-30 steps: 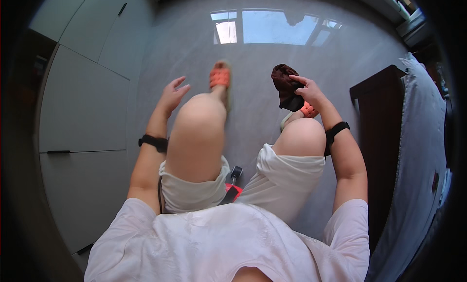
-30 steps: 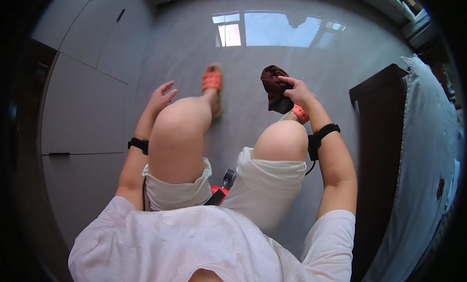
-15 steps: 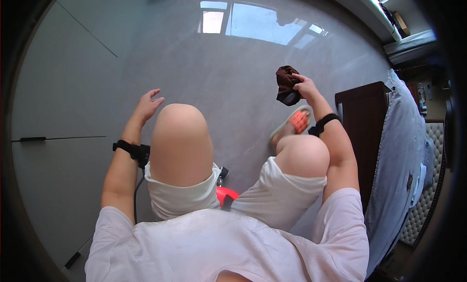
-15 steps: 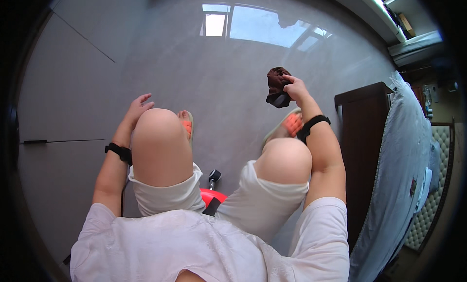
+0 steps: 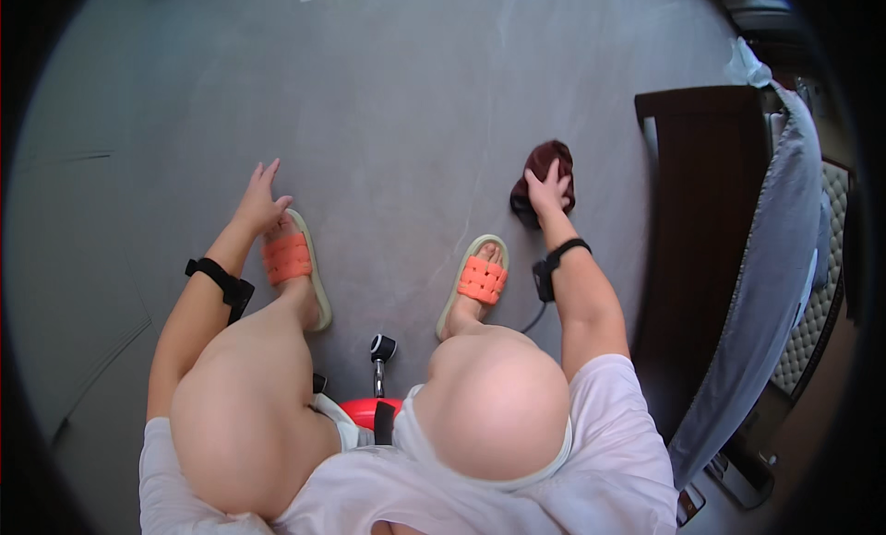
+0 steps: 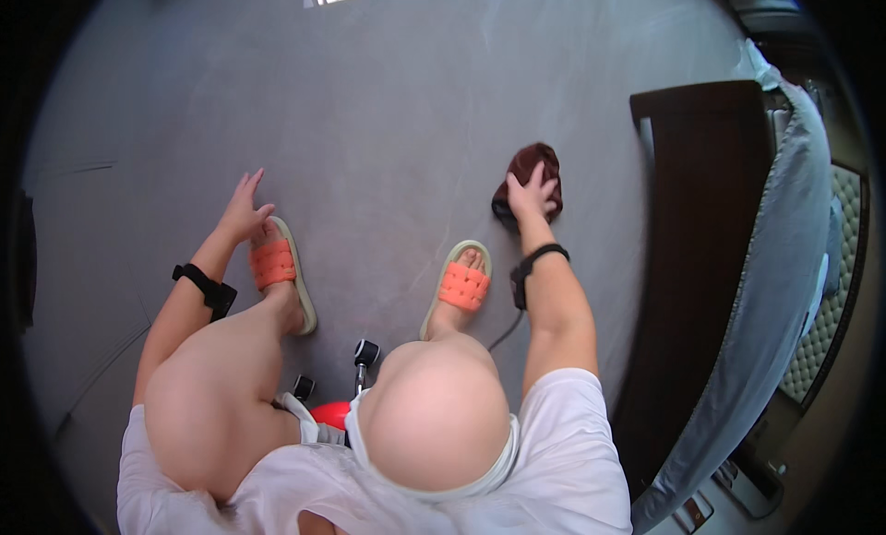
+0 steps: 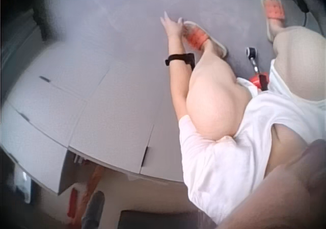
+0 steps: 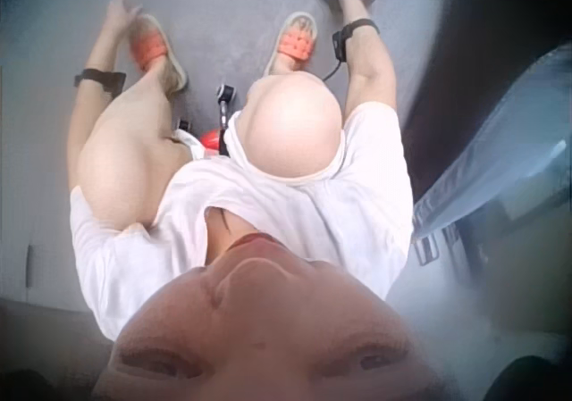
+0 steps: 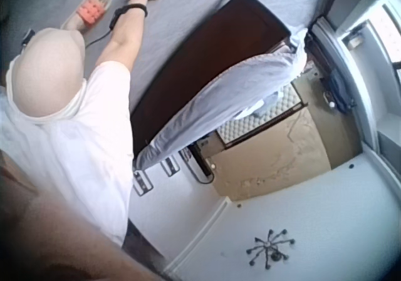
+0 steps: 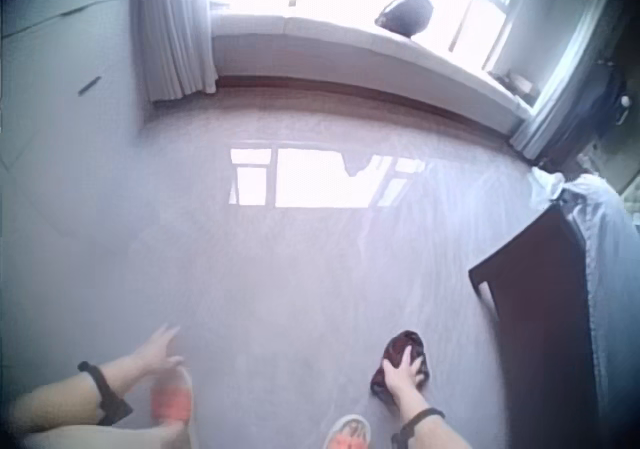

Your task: The person wipes the floor with a cloth, moving around a bed and chairs.

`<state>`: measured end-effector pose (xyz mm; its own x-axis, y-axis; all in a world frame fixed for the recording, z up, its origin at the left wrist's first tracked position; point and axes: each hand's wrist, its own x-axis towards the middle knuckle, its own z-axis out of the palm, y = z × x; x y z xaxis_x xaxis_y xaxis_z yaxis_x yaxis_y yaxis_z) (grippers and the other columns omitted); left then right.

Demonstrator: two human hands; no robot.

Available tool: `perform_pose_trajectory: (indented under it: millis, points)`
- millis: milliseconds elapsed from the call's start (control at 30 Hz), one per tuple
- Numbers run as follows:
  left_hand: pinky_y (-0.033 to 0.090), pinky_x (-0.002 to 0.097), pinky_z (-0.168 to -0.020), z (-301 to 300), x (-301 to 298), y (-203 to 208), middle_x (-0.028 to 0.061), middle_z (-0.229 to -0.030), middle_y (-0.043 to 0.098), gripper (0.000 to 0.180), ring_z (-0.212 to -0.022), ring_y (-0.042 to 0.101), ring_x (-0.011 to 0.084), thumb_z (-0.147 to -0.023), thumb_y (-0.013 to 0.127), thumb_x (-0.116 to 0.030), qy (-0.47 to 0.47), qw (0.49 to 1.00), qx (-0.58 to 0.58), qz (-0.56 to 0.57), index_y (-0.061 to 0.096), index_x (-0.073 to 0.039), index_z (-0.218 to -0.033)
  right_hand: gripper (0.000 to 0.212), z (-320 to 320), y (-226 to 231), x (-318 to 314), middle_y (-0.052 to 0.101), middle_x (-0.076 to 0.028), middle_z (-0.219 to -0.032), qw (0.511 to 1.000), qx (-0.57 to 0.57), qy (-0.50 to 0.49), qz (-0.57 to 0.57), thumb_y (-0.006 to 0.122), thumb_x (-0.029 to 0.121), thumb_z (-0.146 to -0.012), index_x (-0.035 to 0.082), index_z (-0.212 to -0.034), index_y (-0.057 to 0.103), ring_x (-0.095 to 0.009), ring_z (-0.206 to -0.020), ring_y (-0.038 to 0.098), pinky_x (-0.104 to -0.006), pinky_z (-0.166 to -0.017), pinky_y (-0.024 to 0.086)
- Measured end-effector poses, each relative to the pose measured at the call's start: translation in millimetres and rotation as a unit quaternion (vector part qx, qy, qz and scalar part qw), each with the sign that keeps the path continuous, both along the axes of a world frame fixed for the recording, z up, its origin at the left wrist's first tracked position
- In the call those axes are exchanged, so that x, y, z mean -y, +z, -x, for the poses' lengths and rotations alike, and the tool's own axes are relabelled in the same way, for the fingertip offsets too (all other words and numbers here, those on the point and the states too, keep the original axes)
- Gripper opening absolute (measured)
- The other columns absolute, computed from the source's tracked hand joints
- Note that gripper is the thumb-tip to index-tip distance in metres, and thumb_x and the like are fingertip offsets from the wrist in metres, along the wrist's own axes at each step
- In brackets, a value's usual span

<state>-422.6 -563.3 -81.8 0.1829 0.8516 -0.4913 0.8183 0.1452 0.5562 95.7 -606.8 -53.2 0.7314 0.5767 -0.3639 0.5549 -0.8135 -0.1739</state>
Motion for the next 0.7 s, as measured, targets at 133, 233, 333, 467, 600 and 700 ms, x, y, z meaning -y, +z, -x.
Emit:
perform_pose_trajectory:
  millis: [133,233,333,467,600,700]
  points:
    - [0.032,0.04,-0.108,-20.0,-6.1,3.7,0.0265,-0.149,0.015,0.083,-0.134,0.03,0.0391,-0.076,0.073,-0.016,-0.015,1.0,0.018,0.007,0.027,-0.016,-0.145,0.069,61.1,-8.6,-17.2,0.02,-0.015,-0.15,0.963,0.151,0.218,-0.043,0.057,0.029,-0.079,0.029,-0.142,0.031,-0.049,-0.125,0.026,-0.0628,-0.1,0.027]
    - [0.031,0.0426,-0.109,-18.9,-1.2,-4.7,0.0265,-0.15,0.014,0.086,-0.135,0.027,0.0426,-0.076,0.074,-0.018,-0.04,0.999,-0.014,0.002,0.025,-0.021,-0.146,0.062,142.7,0.0,-5.6,0.027,-0.012,-0.148,0.864,0.071,0.495,-0.065,0.057,0.017,-0.074,0.029,-0.133,0.046,-0.044,-0.124,0.03,-0.0612,-0.098,0.03]
    - [0.03,0.0462,-0.109,-41.7,-2.9,7.8,0.0256,-0.15,0.012,0.09,-0.134,0.025,0.047,-0.076,0.074,-0.019,-0.075,0.988,-0.133,0.012,0.02,-0.025,-0.147,0.058,187.5,19.3,20.5,0.031,-0.009,-0.146,0.716,-0.045,0.696,-0.023,0.06,0.018,-0.075,0.031,-0.13,0.05,-0.041,-0.123,0.033,-0.0555,-0.097,0.032]
    - [0.03,0.0486,-0.109,-54.9,-4.0,26.0,0.0243,-0.151,0.01,0.096,-0.132,0.024,0.0499,-0.074,0.076,-0.023,-0.098,0.978,-0.18,0.032,0.015,-0.028,-0.148,0.058,145.8,19.8,27.4,0.038,-0.004,-0.14,0.737,-0.037,0.671,-0.074,0.063,0.017,-0.069,0.033,-0.125,0.053,-0.032,-0.12,0.038,-0.0451,-0.091,0.037]
    - [0.033,0.0472,-0.108,-41.4,1.7,27.0,0.0235,-0.152,0.005,0.104,-0.133,0.022,0.05,-0.07,0.08,-0.03,-0.131,0.976,-0.174,0.011,0.011,-0.029,-0.149,0.063,40.9,17.9,59.2,0.043,-0.011,-0.132,0.893,0.153,0.405,-0.122,0.063,0.014,-0.067,0.024,-0.128,0.051,-0.035,-0.113,0.044,-0.0446,-0.093,0.041]
    - [0.033,0.0474,-0.107,-57.3,4.1,42.2,0.0242,-0.152,0.005,0.109,-0.133,0.022,0.0512,-0.069,0.08,-0.037,-0.142,0.964,-0.222,0.03,0.007,-0.026,-0.149,0.062,-41.1,17.5,112.9,0.031,-0.02,-0.141,0.981,0.176,0.068,0.034,0.055,0.033,-0.087,0.024,-0.143,0.031,-0.043,-0.119,0.039,-0.0503,-0.1,0.035]
